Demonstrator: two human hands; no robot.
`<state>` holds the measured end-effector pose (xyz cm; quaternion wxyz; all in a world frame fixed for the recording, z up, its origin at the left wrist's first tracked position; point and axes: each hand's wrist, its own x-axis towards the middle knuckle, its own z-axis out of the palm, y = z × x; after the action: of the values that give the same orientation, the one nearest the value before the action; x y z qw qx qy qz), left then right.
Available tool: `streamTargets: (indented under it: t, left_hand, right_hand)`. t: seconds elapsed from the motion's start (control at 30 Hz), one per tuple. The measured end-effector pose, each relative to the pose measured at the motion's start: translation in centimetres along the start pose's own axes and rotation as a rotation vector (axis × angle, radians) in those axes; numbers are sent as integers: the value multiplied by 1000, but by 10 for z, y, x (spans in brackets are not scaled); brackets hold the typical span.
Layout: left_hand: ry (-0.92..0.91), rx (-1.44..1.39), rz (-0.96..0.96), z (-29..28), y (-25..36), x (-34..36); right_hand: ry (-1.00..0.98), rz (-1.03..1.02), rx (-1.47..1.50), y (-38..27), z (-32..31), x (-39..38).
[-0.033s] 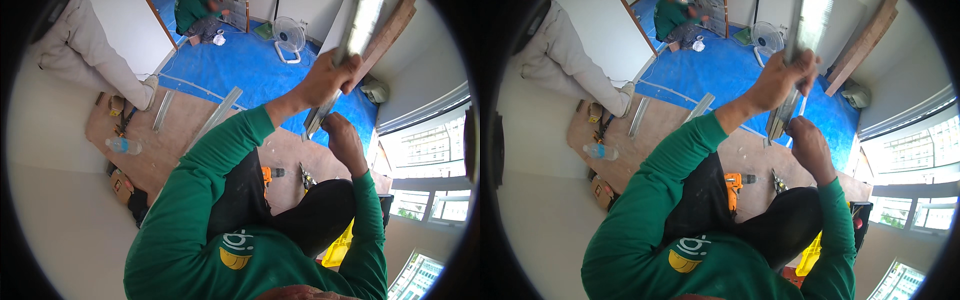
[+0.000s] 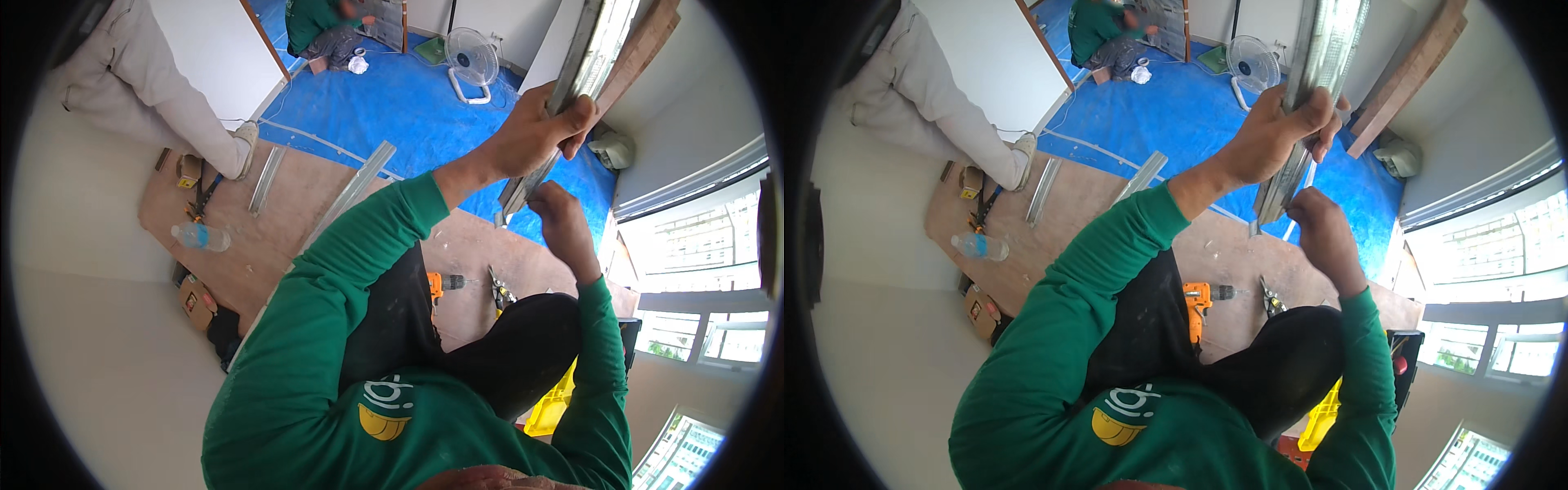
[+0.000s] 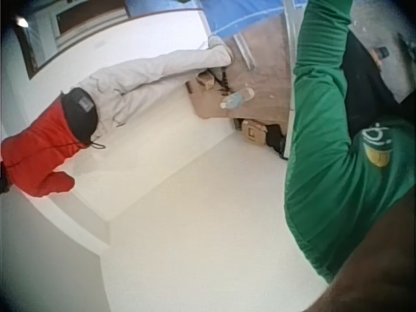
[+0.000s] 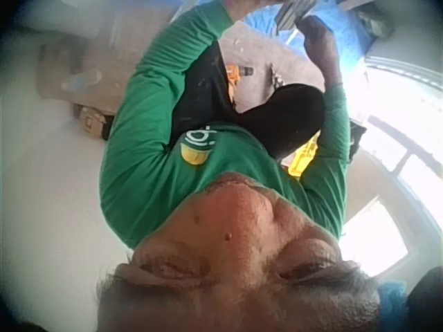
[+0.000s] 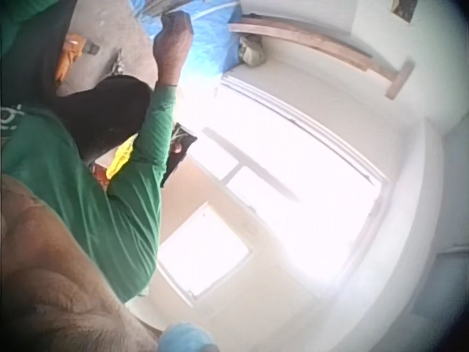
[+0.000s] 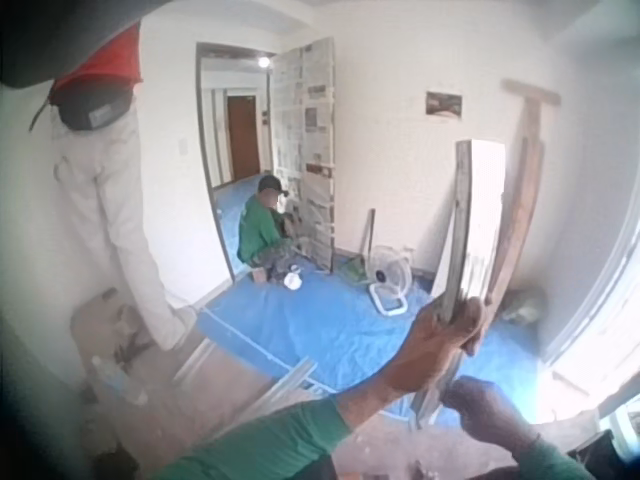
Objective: The person measures and marks a metal profile, then uses tin snips to cut it to length. They repeat the process on additional metal pieces, cutting and deburring edges while sitting on the floor.
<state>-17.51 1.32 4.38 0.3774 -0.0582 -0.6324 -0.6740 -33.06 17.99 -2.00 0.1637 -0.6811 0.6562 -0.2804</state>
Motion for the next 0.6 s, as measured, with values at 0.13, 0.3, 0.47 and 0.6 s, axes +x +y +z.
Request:
streamTargets:
  t: [0.13, 0.3, 0.47, 0.6]
  left_hand:
    - [491, -705, 36, -43, 0, 5]
    - [609, -493, -93, -54, -9, 4]
    - [270, -11, -4, 3, 4, 10]
    - [428, -672, 19, -42, 2, 8]
  right_hand:
    - [92, 397, 1024, 13, -10, 10]
    - [76, 53, -100, -7, -14, 8]
    - [64, -138, -230, -13, -5, 4]
    - [75, 336, 963, 10, -11, 9]
